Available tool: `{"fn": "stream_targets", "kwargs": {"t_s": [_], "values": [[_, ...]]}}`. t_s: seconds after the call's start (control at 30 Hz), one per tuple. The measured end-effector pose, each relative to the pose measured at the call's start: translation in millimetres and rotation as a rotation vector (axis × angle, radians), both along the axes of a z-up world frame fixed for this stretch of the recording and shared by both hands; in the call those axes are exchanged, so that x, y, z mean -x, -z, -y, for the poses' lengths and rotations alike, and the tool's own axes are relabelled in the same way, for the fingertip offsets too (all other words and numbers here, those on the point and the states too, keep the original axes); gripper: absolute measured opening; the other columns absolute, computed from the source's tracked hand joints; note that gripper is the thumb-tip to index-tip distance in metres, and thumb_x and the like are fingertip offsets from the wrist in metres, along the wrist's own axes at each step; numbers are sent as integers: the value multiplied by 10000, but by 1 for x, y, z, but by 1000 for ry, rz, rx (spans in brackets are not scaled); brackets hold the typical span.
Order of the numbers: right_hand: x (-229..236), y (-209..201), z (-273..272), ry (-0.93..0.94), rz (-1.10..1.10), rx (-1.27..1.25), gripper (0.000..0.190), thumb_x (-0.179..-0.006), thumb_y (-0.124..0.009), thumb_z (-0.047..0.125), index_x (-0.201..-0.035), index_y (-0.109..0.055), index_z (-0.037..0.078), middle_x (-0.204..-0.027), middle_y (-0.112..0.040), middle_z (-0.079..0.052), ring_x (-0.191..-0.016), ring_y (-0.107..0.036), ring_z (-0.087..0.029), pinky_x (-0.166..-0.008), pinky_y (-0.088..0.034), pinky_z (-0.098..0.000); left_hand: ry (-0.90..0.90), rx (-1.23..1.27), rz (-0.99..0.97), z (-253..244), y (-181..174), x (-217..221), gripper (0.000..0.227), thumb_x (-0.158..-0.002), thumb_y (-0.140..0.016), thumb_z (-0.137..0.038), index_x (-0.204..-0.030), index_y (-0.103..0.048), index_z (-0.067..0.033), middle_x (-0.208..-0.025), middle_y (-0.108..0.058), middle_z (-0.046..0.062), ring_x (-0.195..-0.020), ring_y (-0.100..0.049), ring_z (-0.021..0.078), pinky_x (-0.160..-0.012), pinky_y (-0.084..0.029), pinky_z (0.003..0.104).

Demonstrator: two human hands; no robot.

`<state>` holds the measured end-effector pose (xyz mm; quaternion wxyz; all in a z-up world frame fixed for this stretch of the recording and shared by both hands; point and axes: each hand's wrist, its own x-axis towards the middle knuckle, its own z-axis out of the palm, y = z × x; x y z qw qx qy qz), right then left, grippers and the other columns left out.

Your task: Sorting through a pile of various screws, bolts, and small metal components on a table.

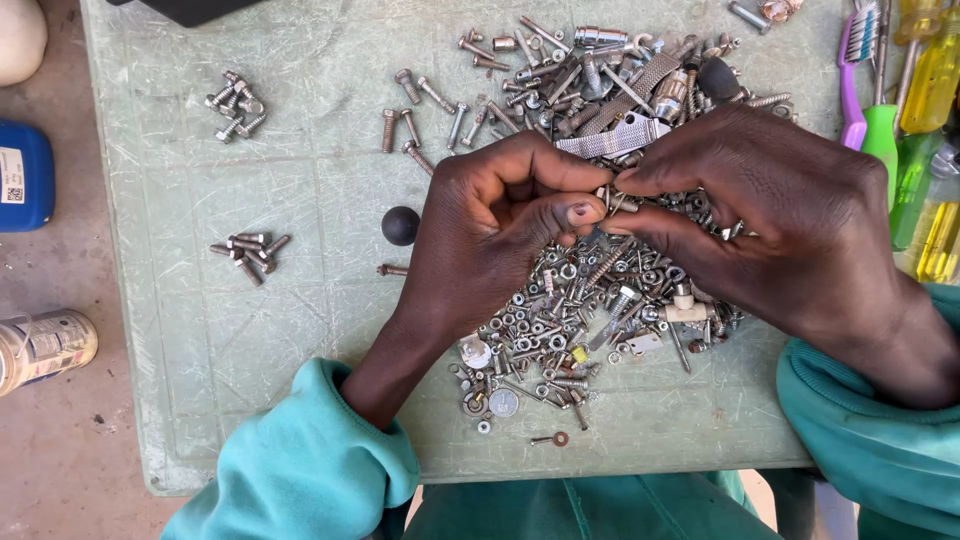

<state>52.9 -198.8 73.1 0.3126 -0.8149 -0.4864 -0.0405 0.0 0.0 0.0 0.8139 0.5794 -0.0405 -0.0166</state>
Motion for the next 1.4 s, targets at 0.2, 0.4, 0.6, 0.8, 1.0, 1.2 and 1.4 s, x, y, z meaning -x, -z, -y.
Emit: {"fn": "stream_targets", "kwargs": {"t_s": [0.2, 0.4, 0.6, 0.8, 1.0, 1.2, 1.4], "values": [[6, 17, 7, 63, 244, 9, 183, -1057, -816, 41, -1146, -752, -106, -1106, -710, -242, -984, -700, -369, -857, -575, -453, -28, 35, -32, 6, -9, 7, 328, -921, -749, -178, -1191, -679, -6, -1086, -768, 131, -1015, -739, 148, -934, -621, 258], [4, 28, 12, 70, 206, 19, 309, -1036, -947, -3, -1278, -774, -88, -1104, -707, -228, -953, -680, -342, -849, -562, -436, -119, -63, 14, 6, -14, 6, 188, -945, -733, -133, -1089, -677, -26, -1027, -736, 92, -950, -728, 149, -833, -637, 250], [-15, 16, 13, 556, -987, -513, 248, -984, -689, 229, -1217, -666, 147, -896, -631, 76, -738, -526, 41, -647, -441, -123, -155, 134, -135, -8, -13, -3, 340, -1013, -574, -311, -1096, -688, -1, -1022, -771, 183, -809, -713, 167, -694, -589, 262], [-32, 15, 30, 551, -1198, -458, 318, -995, -544, 33, -1294, -651, 48, -1219, -729, -97, -1076, -734, -140, -899, -615, -134, -122, 337, -140, -6, -9, -2, 171, -1000, -674, -206, -1095, -653, -66, -1179, -750, 231, -841, -737, 153, -746, -630, 253], [-19, 8, 18, 545, -1287, -498, 242, -1011, -567, 34, -1242, -626, -8, -1183, -731, -156, -1014, -745, -184, -866, -611, -171, -126, 420, -155, -7, 0, -2, 158, -966, -742, -144, -1084, -664, -73, -1252, -715, 243, -944, -744, 207, -840, -634, 295], [-26, -13, 16, 603, -1202, -421, 373, -888, -583, 147, -1239, -604, 22, -1350, -715, -175, -1332, -775, -290, -1229, -594, -237, -72, 320, -225, -10, -15, -3, 516, -895, -756, -137, -1354, -571, 7, -1206, -715, 211, -939, -748, 239, -831, -653, 316], [-35, -3, 32, 513, -1206, -557, 247, -957, -546, -40, -1163, -649, 47, -1363, -742, -227, -1329, -812, -321, -1101, -675, -188, -31, 407, -204, -6, -3, 0, 309, -901, -783, -108, -1156, -655, 9, -978, -721, 118, -1011, -749, 253, -921, -652, 330]]}}
